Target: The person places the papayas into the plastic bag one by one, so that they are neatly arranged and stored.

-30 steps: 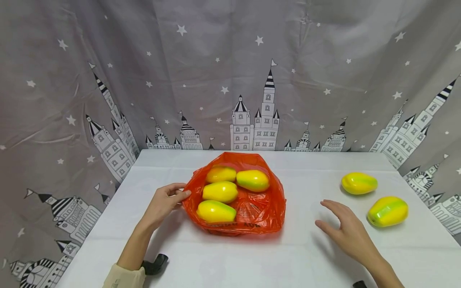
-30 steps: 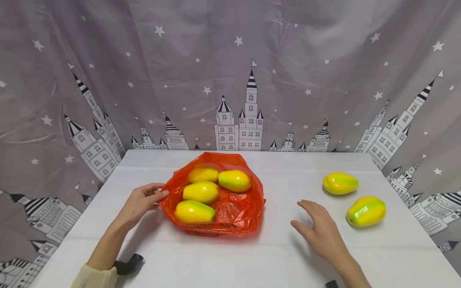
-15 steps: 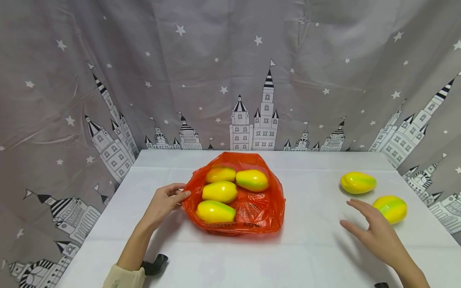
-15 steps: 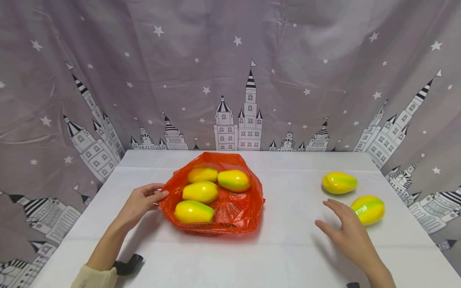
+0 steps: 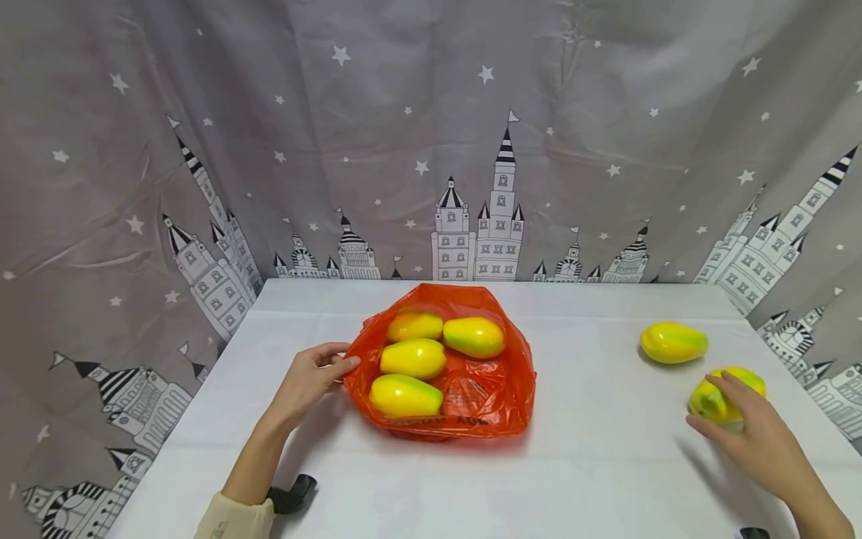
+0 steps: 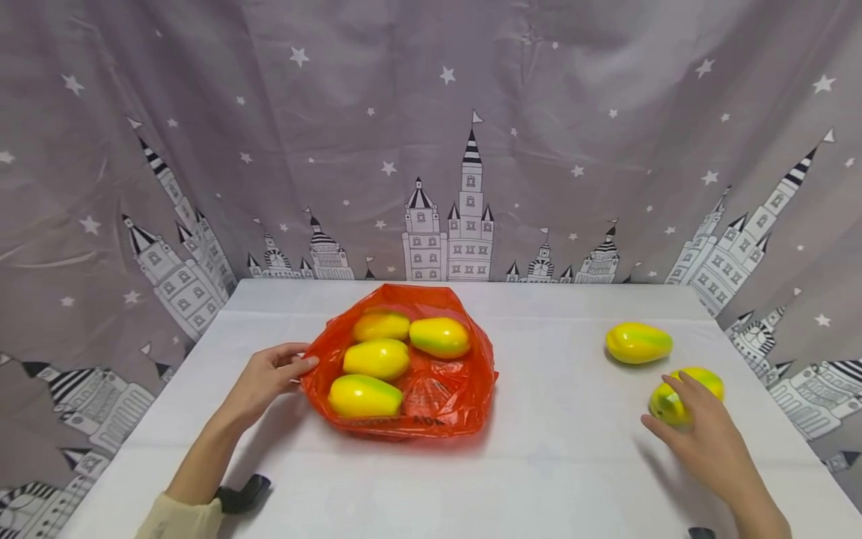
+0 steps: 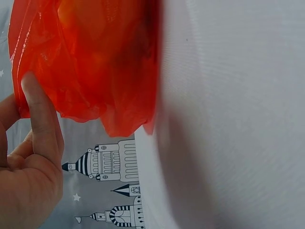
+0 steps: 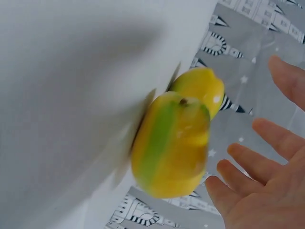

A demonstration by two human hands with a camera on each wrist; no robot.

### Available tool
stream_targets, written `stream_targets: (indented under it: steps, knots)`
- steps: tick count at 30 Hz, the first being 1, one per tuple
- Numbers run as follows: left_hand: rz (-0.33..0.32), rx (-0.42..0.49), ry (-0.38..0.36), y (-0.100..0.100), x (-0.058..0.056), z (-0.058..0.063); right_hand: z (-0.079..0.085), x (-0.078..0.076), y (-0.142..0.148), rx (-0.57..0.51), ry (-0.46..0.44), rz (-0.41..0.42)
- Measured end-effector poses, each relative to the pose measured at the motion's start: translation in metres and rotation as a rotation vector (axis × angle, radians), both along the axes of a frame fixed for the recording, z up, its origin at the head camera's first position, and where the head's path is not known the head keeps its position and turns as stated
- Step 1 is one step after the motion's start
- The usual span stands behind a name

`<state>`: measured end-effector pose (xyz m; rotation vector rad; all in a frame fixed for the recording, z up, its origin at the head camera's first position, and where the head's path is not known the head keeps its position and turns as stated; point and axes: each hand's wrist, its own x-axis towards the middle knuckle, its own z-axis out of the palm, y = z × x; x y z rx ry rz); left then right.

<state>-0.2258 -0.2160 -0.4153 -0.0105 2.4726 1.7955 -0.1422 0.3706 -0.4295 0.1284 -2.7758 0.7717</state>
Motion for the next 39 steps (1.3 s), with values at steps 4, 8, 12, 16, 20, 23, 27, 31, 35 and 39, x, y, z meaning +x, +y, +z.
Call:
stream_targets:
  steps: [4, 8, 12, 16, 20, 23, 27, 31, 35, 39]
  knots:
    - [-0.001, 0.003, 0.001, 0.0, 0.0, 0.0, -0.002, -0.002, 0.008, 0.014, -0.02, -0.027]
    - [-0.003, 0.001, 0.0, 0.0, -0.001, -0.001, -0.006, -0.003, 0.014, 0.029, -0.046, -0.048]
    - [-0.004, -0.004, 0.003, 0.001, -0.002, -0.002, -0.01, -0.004, 0.019, 0.064, -0.09, -0.04]
    - [-0.002, -0.01, 0.002, 0.001, -0.002, -0.001, -0.013, -0.004, 0.022, 0.13, -0.148, -0.051]
    - [0.002, -0.02, 0.003, 0.002, -0.001, 0.0, -0.01, -0.005, 0.022, 0.21, -0.204, -0.102]
    - [0.001, -0.033, 0.001, 0.002, 0.001, 0.0, -0.006, -0.007, 0.022, 0.236, -0.237, -0.142]
    - [-0.002, -0.04, -0.008, 0.002, 0.001, -0.001, -0.003, -0.01, 0.023, 0.242, -0.255, -0.178]
    - [-0.003, -0.032, -0.007, 0.002, 0.001, -0.001, -0.003, -0.011, 0.027, 0.251, -0.232, -0.194]
    - [-0.004, -0.029, 0.003, 0.002, 0.0, -0.001, -0.001, -0.011, 0.03, 0.26, -0.177, -0.186]
    - [-0.005, -0.028, 0.006, 0.002, 0.001, -0.001, 0.0, -0.011, 0.032, 0.264, -0.098, -0.166]
